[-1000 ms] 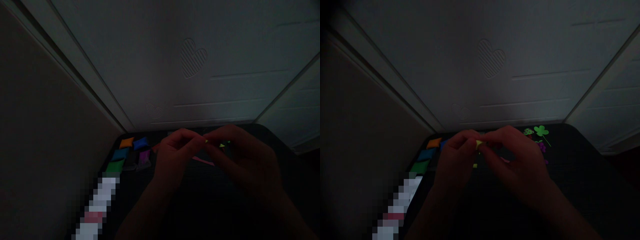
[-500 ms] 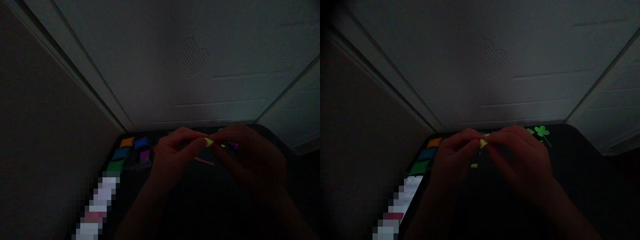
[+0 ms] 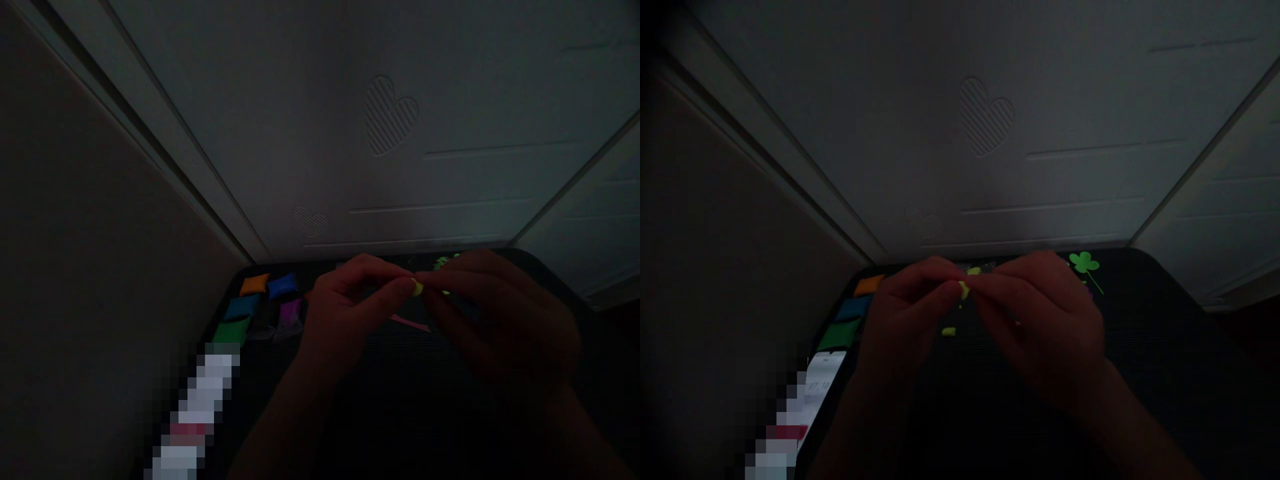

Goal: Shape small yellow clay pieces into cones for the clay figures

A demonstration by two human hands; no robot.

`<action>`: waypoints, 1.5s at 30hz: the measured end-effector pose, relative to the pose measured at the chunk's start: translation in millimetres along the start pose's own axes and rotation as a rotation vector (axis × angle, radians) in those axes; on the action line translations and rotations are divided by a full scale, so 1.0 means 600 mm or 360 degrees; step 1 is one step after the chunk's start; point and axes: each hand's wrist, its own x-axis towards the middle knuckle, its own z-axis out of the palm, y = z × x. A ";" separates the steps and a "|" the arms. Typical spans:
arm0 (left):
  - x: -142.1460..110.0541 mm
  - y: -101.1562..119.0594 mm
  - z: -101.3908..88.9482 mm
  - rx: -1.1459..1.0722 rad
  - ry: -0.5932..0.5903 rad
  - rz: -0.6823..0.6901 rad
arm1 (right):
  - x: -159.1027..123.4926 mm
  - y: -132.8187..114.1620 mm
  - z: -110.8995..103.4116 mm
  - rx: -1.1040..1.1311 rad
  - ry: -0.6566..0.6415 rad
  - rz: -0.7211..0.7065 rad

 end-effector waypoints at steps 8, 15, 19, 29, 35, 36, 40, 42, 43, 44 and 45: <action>-0.001 0.000 -0.004 -0.0057 -0.0041 0.0002 | 0.004 -0.005 0.000 -0.0070 0.0057 0.0023; 0.000 -0.001 -0.002 -0.0005 -0.0041 0.0014 | 0.003 -0.002 0.000 -0.0097 0.0017 -0.0007; -0.001 -0.002 -0.002 -0.0048 -0.0019 0.0007 | 0.004 -0.003 0.001 -0.0079 0.0041 -0.0013; -0.001 -0.003 -0.001 -0.0111 -0.0062 -0.0040 | 0.004 -0.002 0.000 -0.0049 0.0018 0.0133; 0.000 -0.005 0.000 -0.0094 0.0018 -0.0088 | 0.003 -0.001 0.003 -0.0087 0.0039 0.0070; 0.000 -0.005 0.000 -0.0085 0.0036 -0.0101 | 0.003 -0.001 0.003 -0.0094 0.0030 0.0061; 0.001 -0.003 0.000 -0.0062 0.0078 -0.0131 | 0.002 -0.001 0.005 -0.0140 0.0032 0.0018; 0.001 -0.003 0.001 -0.0080 0.0081 -0.0151 | 0.003 -0.001 0.005 -0.0151 0.0053 0.0013; 0.001 -0.003 0.001 -0.0097 0.0076 -0.0160 | 0.003 -0.001 0.004 -0.0154 0.0057 0.0023; 0.001 -0.003 0.001 -0.0114 0.0069 -0.0167 | 0.003 -0.001 0.004 -0.0156 0.0052 0.0036; 0.001 -0.003 0.001 -0.0128 0.0061 -0.0173 | 0.003 -0.001 0.004 -0.0156 0.0042 0.0051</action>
